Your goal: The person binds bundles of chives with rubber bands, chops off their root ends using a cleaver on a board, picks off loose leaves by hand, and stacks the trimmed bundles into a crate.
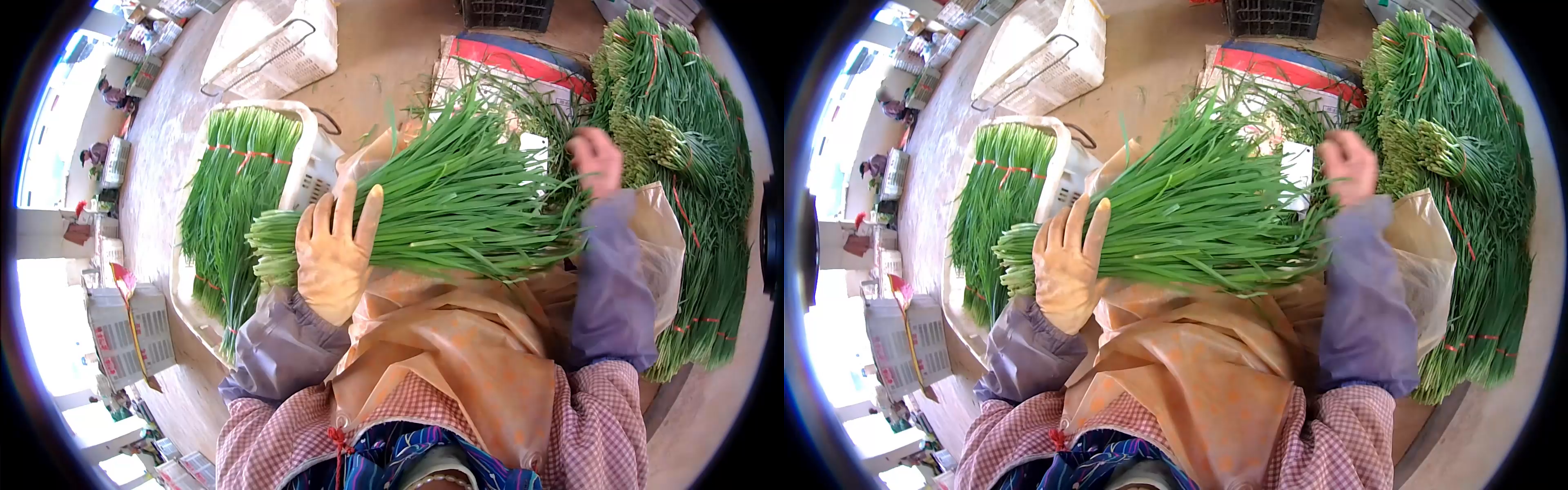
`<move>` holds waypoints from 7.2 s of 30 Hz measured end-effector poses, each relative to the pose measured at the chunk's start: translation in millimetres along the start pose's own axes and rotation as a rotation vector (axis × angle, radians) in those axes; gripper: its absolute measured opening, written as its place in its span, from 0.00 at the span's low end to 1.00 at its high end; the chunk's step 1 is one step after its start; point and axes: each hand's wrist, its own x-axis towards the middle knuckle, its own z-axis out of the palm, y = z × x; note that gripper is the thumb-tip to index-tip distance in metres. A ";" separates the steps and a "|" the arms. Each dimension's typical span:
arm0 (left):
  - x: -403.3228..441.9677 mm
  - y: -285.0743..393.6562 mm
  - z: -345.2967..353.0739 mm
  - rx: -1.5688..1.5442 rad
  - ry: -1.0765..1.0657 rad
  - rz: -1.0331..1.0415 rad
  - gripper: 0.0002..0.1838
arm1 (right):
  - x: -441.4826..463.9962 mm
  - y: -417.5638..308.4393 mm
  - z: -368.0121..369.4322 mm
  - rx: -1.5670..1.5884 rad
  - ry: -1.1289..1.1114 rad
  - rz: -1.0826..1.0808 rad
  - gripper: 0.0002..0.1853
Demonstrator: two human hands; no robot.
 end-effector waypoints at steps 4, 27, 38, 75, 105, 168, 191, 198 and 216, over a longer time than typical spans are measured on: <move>3.9 4.7 -2.4 -0.001 -0.033 0.004 0.35 | -67.3 -130.1 -8.7 0.064 -0.144 -0.246 0.08; 2.5 -4.8 -2.3 -0.259 -0.064 -0.155 0.57 | -86.6 -64.7 -63.0 0.073 0.172 -0.179 0.11; 3.9 8.8 -0.6 -0.172 -0.067 -0.170 0.59 | -142.5 -68.2 -50.2 0.496 -0.107 -0.044 0.05; -30.9 30.7 16.4 -0.083 0.020 -0.172 0.54 | -118.4 -124.0 94.1 0.305 -0.364 -0.125 0.05; -33.3 31.3 21.8 -0.149 0.056 -0.181 0.51 | -122.4 -102.4 56.7 0.570 -0.043 0.143 0.03; 122.1 33.6 38.4 -1.970 0.022 -0.241 0.39 | -73.0 -44.3 70.6 0.182 -0.426 -0.251 0.50; 205.9 32.4 356.3 -0.894 -0.959 -0.210 0.56 | -66.7 281.6 103.4 -0.631 -0.054 0.513 0.27; 221.3 62.2 340.2 -0.494 -0.883 -0.102 0.76 | -39.4 276.5 93.4 0.007 -0.117 0.862 0.19; 206.5 94.8 375.6 -0.334 -0.620 -0.158 0.63 | -36.2 155.9 137.8 -0.419 -0.227 0.182 0.13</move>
